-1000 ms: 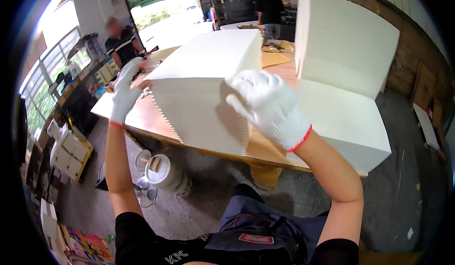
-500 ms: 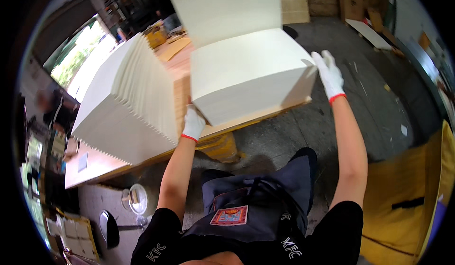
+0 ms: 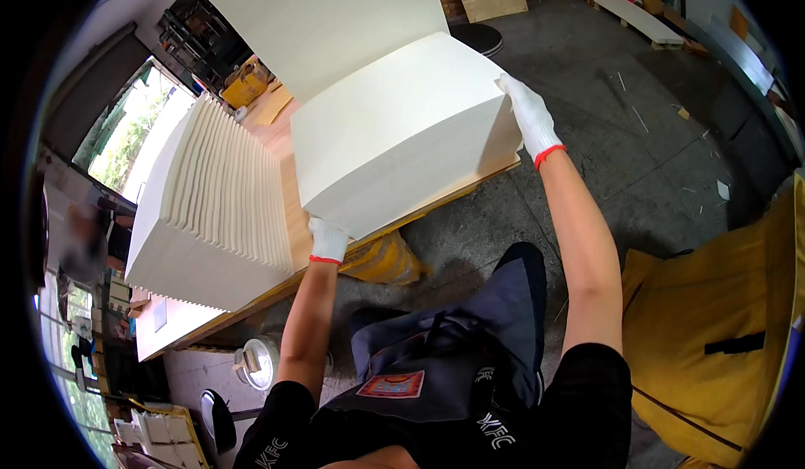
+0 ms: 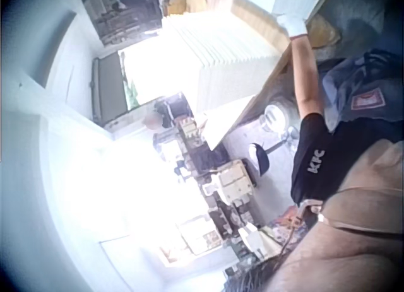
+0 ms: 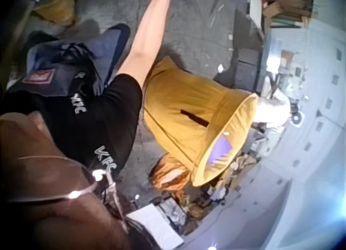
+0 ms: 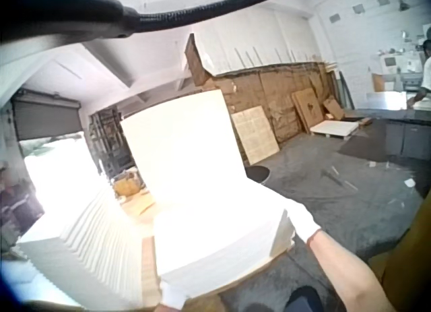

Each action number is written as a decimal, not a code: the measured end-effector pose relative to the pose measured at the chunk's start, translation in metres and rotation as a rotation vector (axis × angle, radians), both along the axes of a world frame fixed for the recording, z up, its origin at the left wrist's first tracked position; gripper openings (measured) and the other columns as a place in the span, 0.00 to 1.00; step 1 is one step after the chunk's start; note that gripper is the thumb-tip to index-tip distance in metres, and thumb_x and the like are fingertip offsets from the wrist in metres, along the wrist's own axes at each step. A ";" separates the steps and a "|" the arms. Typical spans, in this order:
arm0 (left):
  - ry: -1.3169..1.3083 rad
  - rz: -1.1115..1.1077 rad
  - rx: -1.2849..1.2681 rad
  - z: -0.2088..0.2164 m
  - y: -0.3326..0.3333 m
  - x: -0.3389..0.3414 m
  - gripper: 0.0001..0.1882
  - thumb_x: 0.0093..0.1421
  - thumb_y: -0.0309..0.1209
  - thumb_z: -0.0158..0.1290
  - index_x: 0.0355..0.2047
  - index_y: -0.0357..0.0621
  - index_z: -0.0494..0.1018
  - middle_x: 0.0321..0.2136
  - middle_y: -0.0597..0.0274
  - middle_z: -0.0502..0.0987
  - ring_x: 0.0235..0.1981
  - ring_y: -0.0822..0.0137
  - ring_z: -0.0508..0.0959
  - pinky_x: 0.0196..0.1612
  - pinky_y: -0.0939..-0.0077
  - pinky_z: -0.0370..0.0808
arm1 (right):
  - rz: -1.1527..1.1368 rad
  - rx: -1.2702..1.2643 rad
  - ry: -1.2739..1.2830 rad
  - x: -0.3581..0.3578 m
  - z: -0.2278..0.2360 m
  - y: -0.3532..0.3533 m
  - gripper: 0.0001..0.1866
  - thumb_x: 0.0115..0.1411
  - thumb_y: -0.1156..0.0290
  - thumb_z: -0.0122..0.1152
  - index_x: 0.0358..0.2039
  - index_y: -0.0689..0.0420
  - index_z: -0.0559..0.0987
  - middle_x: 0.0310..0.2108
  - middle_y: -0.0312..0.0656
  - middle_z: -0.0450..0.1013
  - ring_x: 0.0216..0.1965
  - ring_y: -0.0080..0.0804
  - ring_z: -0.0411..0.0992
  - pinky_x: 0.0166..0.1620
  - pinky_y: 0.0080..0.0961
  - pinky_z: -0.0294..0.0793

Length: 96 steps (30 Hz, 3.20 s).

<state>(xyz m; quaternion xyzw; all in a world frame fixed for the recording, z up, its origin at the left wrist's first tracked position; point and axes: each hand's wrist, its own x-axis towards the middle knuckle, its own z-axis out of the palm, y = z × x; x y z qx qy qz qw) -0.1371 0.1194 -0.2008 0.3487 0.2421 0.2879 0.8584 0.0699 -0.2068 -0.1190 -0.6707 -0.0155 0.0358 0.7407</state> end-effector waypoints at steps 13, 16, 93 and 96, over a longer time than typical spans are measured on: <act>-0.239 0.319 1.356 0.117 -0.009 -0.017 0.24 0.74 0.41 0.43 0.60 0.36 0.69 0.57 0.58 0.74 0.58 0.63 0.73 0.62 0.64 0.68 | 0.084 -0.035 -0.064 -0.012 0.006 -0.002 0.37 0.60 0.46 0.55 0.62 0.60 0.74 0.59 0.46 0.72 0.60 0.34 0.66 0.62 0.29 0.60; 0.052 -0.062 1.680 0.170 -0.064 0.010 0.16 0.69 0.37 0.51 0.53 0.48 0.78 0.49 0.58 0.79 0.54 0.62 0.76 0.56 0.63 0.72 | 0.035 -0.308 -0.144 -0.012 0.013 -0.009 0.37 0.59 0.40 0.54 0.55 0.62 0.77 0.51 0.48 0.76 0.55 0.38 0.72 0.59 0.30 0.65; 0.240 -0.732 1.690 0.181 -0.143 0.134 0.18 0.61 0.38 0.62 0.50 0.52 0.76 0.32 0.57 0.79 0.36 0.64 0.79 0.42 0.68 0.75 | -0.109 -0.474 -0.487 -0.007 0.047 -0.001 0.29 0.69 0.42 0.41 0.43 0.56 0.78 0.36 0.55 0.78 0.42 0.58 0.76 0.45 0.47 0.72; 0.205 -0.719 1.696 0.178 -0.140 0.135 0.18 0.62 0.37 0.61 0.51 0.49 0.76 0.37 0.58 0.81 0.38 0.67 0.78 0.46 0.70 0.74 | -0.104 -0.475 -0.469 -0.008 0.049 -0.001 0.29 0.69 0.42 0.41 0.42 0.56 0.78 0.35 0.55 0.78 0.42 0.58 0.76 0.45 0.46 0.72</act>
